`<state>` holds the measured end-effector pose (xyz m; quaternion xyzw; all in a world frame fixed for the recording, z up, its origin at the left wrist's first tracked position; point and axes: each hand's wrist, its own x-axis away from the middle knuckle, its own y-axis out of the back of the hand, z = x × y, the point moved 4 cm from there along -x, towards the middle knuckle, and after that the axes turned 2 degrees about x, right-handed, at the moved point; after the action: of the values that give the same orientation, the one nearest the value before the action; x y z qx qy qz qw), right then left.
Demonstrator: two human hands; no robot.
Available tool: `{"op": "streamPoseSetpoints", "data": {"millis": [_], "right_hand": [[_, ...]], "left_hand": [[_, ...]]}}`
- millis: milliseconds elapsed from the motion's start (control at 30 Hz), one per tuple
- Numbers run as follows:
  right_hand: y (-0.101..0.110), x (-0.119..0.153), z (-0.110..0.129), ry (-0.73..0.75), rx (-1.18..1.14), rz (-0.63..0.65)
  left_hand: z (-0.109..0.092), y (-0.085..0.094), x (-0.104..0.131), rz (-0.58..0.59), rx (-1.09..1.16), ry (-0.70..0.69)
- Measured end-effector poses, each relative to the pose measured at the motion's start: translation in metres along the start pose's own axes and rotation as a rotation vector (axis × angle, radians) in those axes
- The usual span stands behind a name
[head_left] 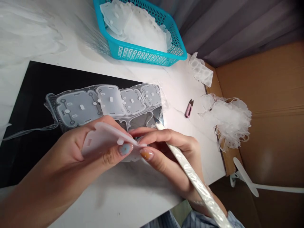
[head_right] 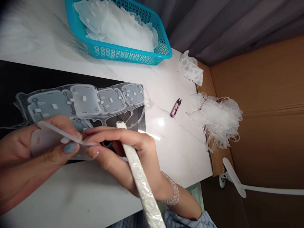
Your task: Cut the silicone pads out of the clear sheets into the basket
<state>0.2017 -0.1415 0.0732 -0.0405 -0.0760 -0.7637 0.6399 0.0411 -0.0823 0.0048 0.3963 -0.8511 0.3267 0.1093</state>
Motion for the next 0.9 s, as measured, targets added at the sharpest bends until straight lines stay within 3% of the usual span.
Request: {"op": "streamPoseSetpoints", "data": {"millis": [100,367,900], "right_hand": [[-0.001,0.001,-0.003,-0.064,-0.075,0.011],[0.0,0.0,-0.011,-0.08,-0.182,-0.01],[0.001,0.002,-0.016,-0.111,-0.261,-0.014]], "left_hand": [[0.001,0.0,-0.001,-0.016,-0.123,-0.032],[0.001,-0.005,-0.002,0.027,-0.086,0.001],[0.001,-0.006,-0.001,-0.026,-0.049,0.003]]}}
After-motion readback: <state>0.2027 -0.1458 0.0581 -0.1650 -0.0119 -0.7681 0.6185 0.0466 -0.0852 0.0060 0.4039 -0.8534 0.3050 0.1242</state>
